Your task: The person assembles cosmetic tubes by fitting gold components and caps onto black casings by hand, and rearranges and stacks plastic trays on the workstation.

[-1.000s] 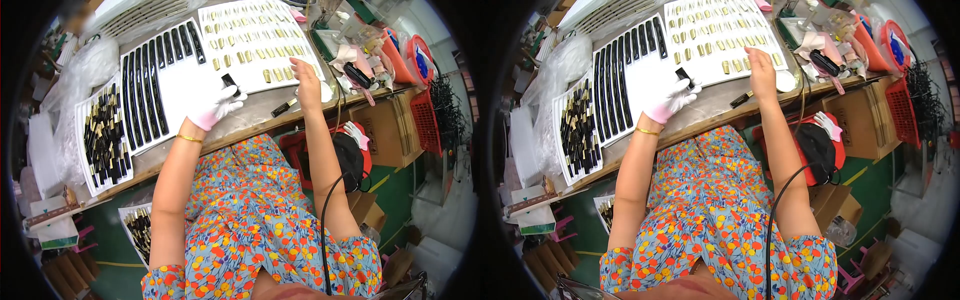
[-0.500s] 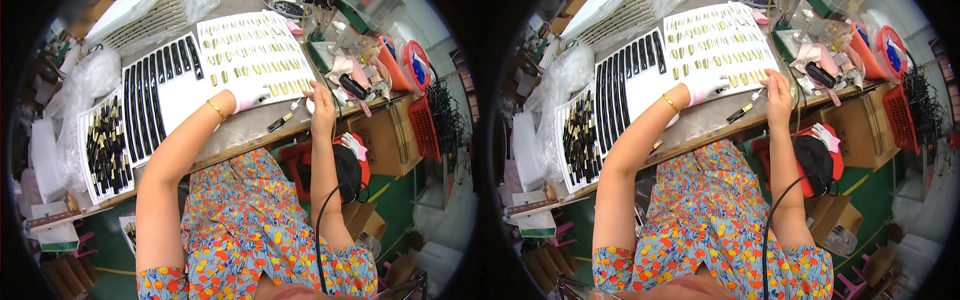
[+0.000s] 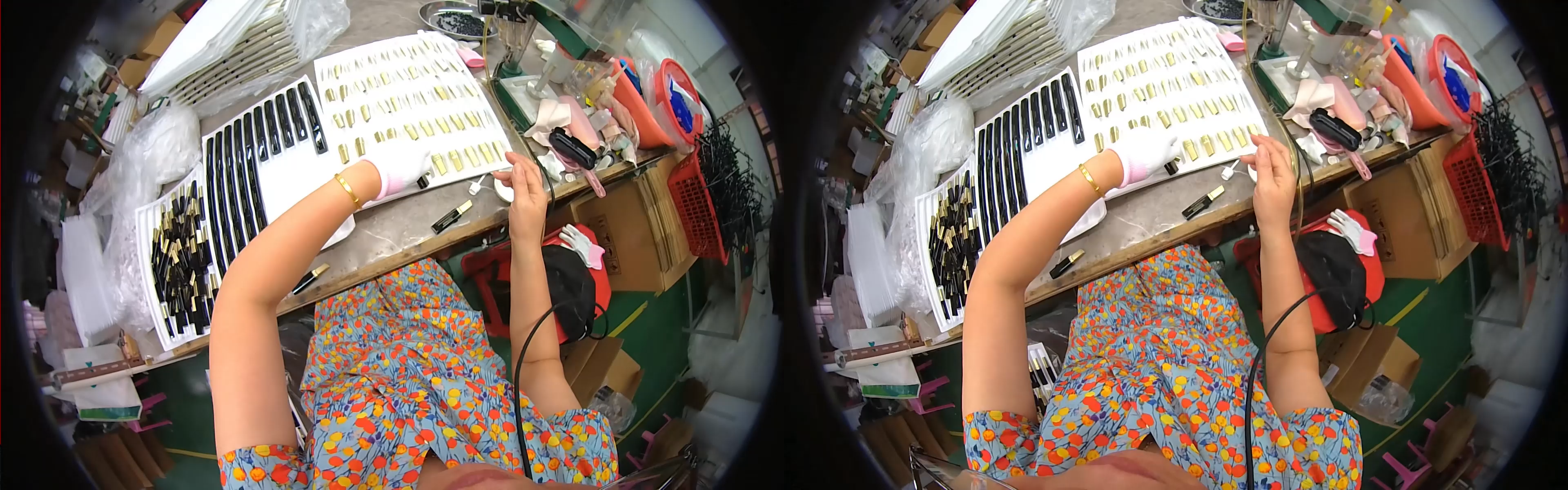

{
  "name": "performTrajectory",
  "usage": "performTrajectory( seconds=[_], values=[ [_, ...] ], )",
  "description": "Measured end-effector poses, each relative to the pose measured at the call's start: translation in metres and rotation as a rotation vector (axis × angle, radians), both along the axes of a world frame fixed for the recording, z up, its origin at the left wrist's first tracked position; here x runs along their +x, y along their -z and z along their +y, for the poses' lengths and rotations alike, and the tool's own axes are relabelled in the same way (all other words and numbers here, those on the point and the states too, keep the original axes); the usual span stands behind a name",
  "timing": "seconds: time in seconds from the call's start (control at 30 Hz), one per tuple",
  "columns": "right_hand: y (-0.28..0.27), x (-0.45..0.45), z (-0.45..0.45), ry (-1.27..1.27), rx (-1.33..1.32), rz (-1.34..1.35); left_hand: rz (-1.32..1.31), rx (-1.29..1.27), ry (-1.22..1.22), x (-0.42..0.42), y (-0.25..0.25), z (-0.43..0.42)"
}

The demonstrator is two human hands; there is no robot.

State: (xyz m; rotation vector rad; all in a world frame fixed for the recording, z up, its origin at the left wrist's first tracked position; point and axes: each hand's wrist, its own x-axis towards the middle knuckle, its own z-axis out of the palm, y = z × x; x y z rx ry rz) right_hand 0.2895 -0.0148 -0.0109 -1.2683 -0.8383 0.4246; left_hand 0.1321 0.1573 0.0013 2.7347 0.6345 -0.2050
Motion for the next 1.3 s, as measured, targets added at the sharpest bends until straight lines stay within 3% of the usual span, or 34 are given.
performTrajectory(
  seconds=[0.1, 0.17, 0.2, 0.23, 0.3, 0.33, 0.43, 0.57, 0.63, 0.67, 0.77, 1.0, 1.1, 1.17, 1.2, 1.27, 1.3],
  values=[
    [-0.003, -0.003, -0.002, 0.006, 0.006, 0.003, -0.193, 0.019, -0.066, -0.016, 0.018, -0.001],
    [-0.004, -0.005, -0.003, 0.010, 0.012, 0.004, -0.584, -0.105, -0.105, -0.030, 0.020, 0.002],
    [-0.002, -0.007, -0.004, -0.032, 0.018, 0.055, -0.655, -0.183, -0.267, -0.036, 0.007, -0.007],
    [-0.001, -0.011, -0.004, -0.080, 0.026, 0.105, -0.464, -0.619, -0.545, -0.044, -0.026, -0.018],
    [-0.003, -0.024, -0.002, -0.150, 0.017, 0.221, -0.837, -1.318, -0.550, -0.059, -0.020, -0.027],
    [-0.003, -0.032, -0.001, -0.219, 0.017, 0.281, -1.032, -1.362, -0.575, -0.065, -0.016, -0.039],
    [-0.007, -0.056, 0.003, -0.340, 0.002, 0.354, -1.092, -1.562, -0.513, -0.085, 0.000, -0.045],
    [-0.009, -0.080, 0.005, -0.455, 0.037, 0.176, -1.309, -1.769, -0.509, -0.093, -0.003, -0.065],
    [-0.007, -0.091, 0.008, -0.490, 0.123, -0.073, -1.343, -1.758, -0.594, -0.097, -0.006, -0.071],
    [-0.004, -0.095, 0.010, -0.540, 0.124, -0.074, -1.366, -1.746, -0.677, -0.099, -0.006, -0.072],
    [-0.007, -0.109, 0.012, -0.470, 0.096, -0.301, -1.273, -1.895, -0.500, -0.116, 0.022, -0.062],
    [-0.017, -0.116, 0.018, -0.377, 0.209, -0.786, -1.270, -1.949, -0.616, -0.113, 0.006, -0.080],
    [-0.020, -0.115, 0.016, -0.401, 0.255, -0.867, -1.408, -1.687, -0.583, -0.108, -0.003, -0.088],
    [-0.019, -0.118, 0.013, -0.449, 0.217, -0.808, -1.343, -1.892, -0.604, -0.111, 0.003, -0.090],
    [-0.016, -0.119, 0.012, -0.528, 0.178, -0.612, -1.351, -1.922, -0.614, -0.110, 0.010, -0.088],
    [-0.010, -0.119, 0.010, -0.665, 0.112, -0.318, -1.385, -1.874, -0.613, -0.111, 0.019, -0.093],
    [-0.007, -0.120, 0.009, -0.664, 0.108, -0.318, -1.396, -1.840, -0.580, -0.109, 0.020, -0.094]
  ],
)
